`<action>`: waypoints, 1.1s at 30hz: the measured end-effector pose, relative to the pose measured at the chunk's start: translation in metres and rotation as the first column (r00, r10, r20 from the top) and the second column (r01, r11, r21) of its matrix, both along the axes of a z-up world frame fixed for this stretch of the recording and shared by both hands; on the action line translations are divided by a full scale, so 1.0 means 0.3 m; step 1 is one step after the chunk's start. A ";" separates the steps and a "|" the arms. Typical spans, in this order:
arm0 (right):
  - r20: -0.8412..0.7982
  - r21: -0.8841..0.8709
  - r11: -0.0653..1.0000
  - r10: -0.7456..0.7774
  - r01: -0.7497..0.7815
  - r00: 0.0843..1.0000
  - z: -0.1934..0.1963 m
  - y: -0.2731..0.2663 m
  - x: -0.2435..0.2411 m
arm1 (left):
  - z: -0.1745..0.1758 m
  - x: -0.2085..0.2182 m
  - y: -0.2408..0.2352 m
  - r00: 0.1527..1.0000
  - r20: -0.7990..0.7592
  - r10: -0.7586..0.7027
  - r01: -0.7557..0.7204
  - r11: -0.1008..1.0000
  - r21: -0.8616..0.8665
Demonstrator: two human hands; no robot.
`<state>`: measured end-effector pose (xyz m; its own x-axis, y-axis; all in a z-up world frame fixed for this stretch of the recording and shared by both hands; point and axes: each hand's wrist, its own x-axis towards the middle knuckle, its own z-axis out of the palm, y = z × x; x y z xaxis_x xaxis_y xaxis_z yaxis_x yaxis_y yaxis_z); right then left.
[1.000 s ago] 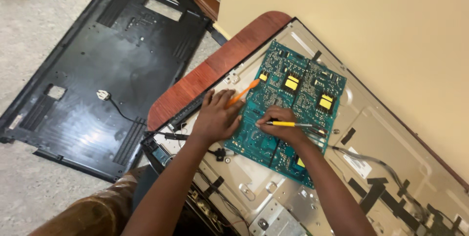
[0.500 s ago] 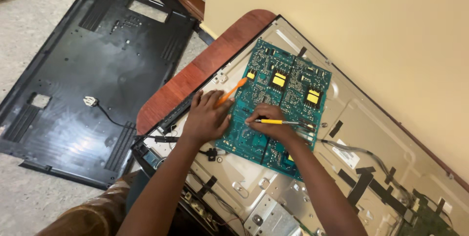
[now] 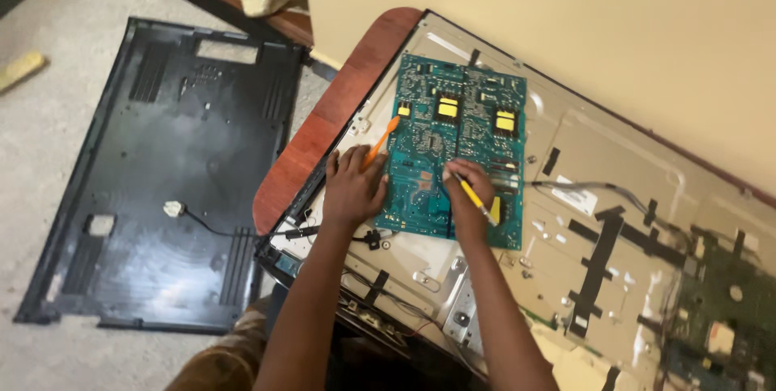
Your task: The person cleans a green circuit board using a toothbrush and a screwdriver. They scrub various areas of the board and occasionally use the screwdriver to point at or adjust components. The board remains on a glass table throughout the clip.
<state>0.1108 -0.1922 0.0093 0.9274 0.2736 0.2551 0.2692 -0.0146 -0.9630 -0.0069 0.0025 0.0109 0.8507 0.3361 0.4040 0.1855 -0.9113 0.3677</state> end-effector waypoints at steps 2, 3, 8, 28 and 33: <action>-0.007 -0.117 0.989 -0.088 0.087 0.996 -0.008 -0.001 -0.063 | 0.001 0.006 -0.002 0.999 -0.040 -0.002 0.002 1.000 0.001; -0.005 -0.175 0.976 -0.130 0.127 0.992 -0.009 0.000 -0.084 | 0.000 0.010 -0.004 0.998 -0.056 -0.001 0.002 1.000 0.002; 0.176 -0.143 0.988 -0.033 0.058 0.984 -0.010 0.014 -0.146 | -0.025 0.006 -0.003 1.000 0.015 0.002 -0.003 0.997 0.073; 0.339 -0.166 0.952 -0.191 0.258 0.921 -0.033 0.049 -0.185 | 0.025 -0.132 -0.014 0.878 -0.391 -0.277 0.318 0.947 0.043; 0.377 -0.187 0.942 -0.193 0.278 0.906 -0.024 0.040 -0.186 | -0.035 -0.100 -0.011 0.767 -0.561 -0.312 0.256 0.950 -0.179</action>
